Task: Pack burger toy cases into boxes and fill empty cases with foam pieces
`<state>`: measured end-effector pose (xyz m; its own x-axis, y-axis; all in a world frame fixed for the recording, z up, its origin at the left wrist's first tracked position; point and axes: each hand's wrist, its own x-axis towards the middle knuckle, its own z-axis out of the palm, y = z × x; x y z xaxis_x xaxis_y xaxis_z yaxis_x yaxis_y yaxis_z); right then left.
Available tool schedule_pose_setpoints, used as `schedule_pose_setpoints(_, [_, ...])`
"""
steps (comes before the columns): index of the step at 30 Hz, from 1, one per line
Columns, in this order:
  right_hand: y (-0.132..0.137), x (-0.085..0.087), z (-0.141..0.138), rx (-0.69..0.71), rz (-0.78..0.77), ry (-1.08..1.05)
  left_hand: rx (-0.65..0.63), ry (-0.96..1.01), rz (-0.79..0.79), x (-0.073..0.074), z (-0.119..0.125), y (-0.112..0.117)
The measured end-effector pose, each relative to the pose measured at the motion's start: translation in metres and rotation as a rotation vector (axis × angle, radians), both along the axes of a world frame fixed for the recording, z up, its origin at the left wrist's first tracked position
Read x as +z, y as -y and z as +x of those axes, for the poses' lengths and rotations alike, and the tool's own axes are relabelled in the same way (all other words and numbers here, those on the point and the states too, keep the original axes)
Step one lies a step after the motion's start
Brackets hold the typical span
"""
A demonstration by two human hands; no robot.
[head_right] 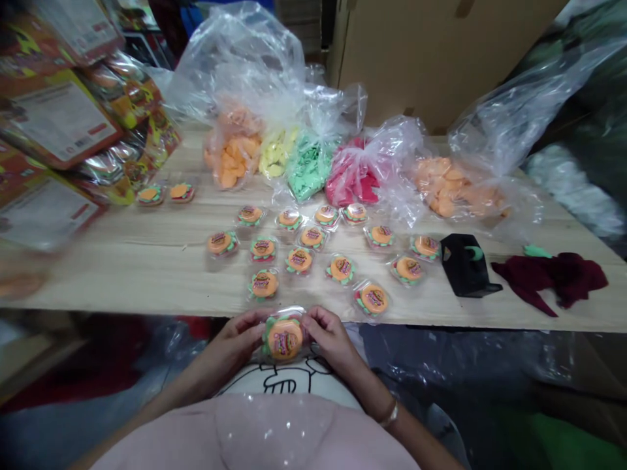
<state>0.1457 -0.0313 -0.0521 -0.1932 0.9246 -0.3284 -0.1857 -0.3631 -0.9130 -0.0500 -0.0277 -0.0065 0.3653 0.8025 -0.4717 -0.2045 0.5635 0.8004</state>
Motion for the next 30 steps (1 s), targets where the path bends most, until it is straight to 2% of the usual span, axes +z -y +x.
schedule_pose_setpoints(2, [-0.003, 0.002, 0.001, 0.045, 0.015, -0.039, -0.047, -0.028, 0.059, 0.003, -0.005, -0.011])
schedule_pose_setpoints(5, [-0.009, 0.011, -0.004, 0.241, 0.078, -0.043, -0.148, -0.158, 0.199, 0.007, -0.014, -0.031])
schedule_pose_setpoints(8, [-0.007, 0.016, -0.011, 0.360, 0.097, -0.016, -0.144, -0.253, 0.253, 0.008, -0.017, -0.032])
schedule_pose_setpoints(11, [-0.006, 0.018, -0.018, 0.320, 0.141, 0.005, -0.100, -0.308, 0.292, 0.005, -0.017, -0.018])
schedule_pose_setpoints(15, [-0.011, 0.022, -0.025, 0.299, 0.199, 0.053, -0.133, -0.228, 0.258, 0.005, -0.020, -0.004])
schedule_pose_setpoints(18, [-0.015, 0.025, -0.027, 0.292, 0.191, 0.069, -0.056, -0.190, 0.145, 0.003, -0.019, 0.000])
schedule_pose_setpoints(20, [-0.015, 0.026, -0.028, 0.297, 0.202, 0.084, 0.006, -0.218, 0.152, 0.002, -0.014, 0.001])
schedule_pose_setpoints(22, [-0.013, 0.026, -0.028, 0.294, 0.225, 0.111, 0.008, -0.238, 0.192, 0.000, -0.009, 0.003])
schedule_pose_setpoints(24, [-0.010, 0.024, -0.026, 0.255, 0.226, 0.127, 0.040, -0.202, 0.175, -0.002, -0.006, 0.006])
schedule_pose_setpoints(28, [-0.001, 0.014, -0.014, 0.115, 0.161, 0.125, 0.200, -0.186, 0.097, -0.006, -0.010, 0.015])
schedule_pose_setpoints(30, [0.002, 0.010, -0.006, 0.147, 0.140, 0.112, 0.200, -0.250, 0.142, -0.006, -0.013, 0.018])
